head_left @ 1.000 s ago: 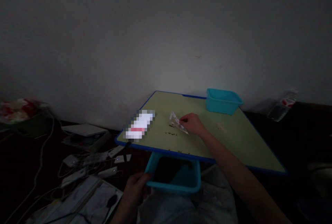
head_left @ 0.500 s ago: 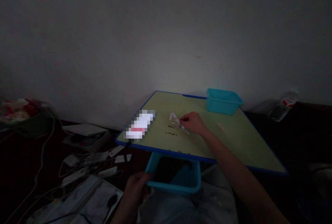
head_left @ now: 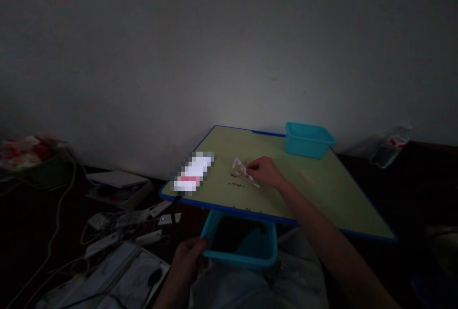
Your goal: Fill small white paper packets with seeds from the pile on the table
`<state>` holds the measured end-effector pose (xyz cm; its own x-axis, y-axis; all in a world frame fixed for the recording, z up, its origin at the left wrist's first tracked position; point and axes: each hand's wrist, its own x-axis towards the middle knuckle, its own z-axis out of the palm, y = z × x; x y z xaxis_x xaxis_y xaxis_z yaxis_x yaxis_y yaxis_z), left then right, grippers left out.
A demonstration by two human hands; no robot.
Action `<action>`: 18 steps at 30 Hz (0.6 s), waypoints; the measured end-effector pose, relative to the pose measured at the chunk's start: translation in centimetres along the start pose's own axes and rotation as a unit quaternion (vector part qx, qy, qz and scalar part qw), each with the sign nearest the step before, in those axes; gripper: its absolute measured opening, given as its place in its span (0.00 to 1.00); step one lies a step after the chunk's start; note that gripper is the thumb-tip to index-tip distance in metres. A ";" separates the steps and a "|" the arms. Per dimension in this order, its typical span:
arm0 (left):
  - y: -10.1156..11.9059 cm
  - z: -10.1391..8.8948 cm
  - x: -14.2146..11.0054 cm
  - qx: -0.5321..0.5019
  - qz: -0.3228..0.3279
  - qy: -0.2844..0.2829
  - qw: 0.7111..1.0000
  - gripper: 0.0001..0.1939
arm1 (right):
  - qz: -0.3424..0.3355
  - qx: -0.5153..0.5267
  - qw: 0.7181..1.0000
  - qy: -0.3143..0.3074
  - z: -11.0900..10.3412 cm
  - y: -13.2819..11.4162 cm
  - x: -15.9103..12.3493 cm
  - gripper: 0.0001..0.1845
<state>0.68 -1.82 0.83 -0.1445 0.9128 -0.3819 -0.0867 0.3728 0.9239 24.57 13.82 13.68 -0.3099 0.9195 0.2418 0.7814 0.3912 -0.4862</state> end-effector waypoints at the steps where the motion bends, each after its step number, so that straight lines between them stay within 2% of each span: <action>1: -0.1 0.0 0.0 0.001 -0.002 0.002 1.000 0.18 | -0.008 0.005 1.000 0.001 0.0 0.1 0.0 0.13; 7: -0.4 -0.1 0.2 -0.005 -0.005 -0.010 1.000 0.18 | -0.024 0.021 0.999 0.006 0.2 0.3 0.1 0.13; 15: 0.5 0.2 -0.3 0.014 -0.007 0.012 1.000 0.18 | -0.028 0.020 0.999 -0.002 -0.2 0.0 0.1 0.12; 18: 0.4 0.1 -0.2 0.010 -0.014 -0.001 1.000 0.19 | -0.027 0.022 0.999 0.007 -0.3 0.1 0.2 0.12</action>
<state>0.76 -1.88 1.26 -0.1412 0.9026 -0.4068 -0.0714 0.4005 0.9135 24.78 14.01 13.88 -0.3435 0.8966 0.2796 0.7385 0.4417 -0.5094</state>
